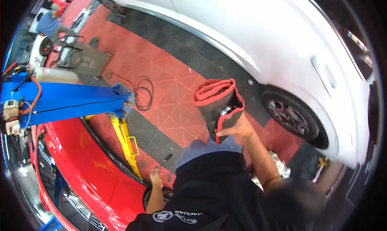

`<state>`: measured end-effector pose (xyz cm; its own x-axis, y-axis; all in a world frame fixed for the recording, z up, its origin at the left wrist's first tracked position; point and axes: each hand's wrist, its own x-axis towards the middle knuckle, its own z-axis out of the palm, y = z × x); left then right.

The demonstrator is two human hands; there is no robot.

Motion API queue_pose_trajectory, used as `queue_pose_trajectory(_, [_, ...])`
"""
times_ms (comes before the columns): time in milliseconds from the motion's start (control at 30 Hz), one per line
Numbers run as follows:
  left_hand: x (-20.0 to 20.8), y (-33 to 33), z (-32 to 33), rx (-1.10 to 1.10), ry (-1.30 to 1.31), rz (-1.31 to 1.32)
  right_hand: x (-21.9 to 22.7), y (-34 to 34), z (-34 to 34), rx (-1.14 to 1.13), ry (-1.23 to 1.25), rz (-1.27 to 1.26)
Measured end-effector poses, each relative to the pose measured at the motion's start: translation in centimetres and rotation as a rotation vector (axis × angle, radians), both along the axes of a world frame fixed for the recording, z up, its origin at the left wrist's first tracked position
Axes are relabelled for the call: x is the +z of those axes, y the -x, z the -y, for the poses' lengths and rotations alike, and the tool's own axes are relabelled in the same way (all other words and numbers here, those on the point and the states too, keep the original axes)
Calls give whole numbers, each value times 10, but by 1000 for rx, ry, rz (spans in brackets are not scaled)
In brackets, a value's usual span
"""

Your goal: Inspecting and repairing the brake system of a car, including selecting tools and working on the wheel assembly.

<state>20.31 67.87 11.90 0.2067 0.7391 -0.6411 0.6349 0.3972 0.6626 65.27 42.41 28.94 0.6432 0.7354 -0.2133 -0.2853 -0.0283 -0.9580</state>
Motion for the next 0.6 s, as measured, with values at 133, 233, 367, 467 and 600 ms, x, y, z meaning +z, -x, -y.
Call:
queue_pose_trajectory(133, [-4, -55, -9, 146, 14, -81, -11, -71, -91, 59, -28, -17])
queue_pose_trajectory(233, [-8, -91, -13, 301, -52, -58, -5, -116, -149, 64, 94, 199])
queue_pose_trajectory(367, [-16, -140, -36, 384, 0, 4, -42, -182, -212, 17, 466, 607])
queue_pose_trajectory(467, [-28, -175, -72, 422, 0, -56, -35, -221, -261, -14, 412, 555])
queue_pose_trajectory(600, [-57, -201, -156, 117, -124, -382, -18, -275, -331, -92, 418, 617])
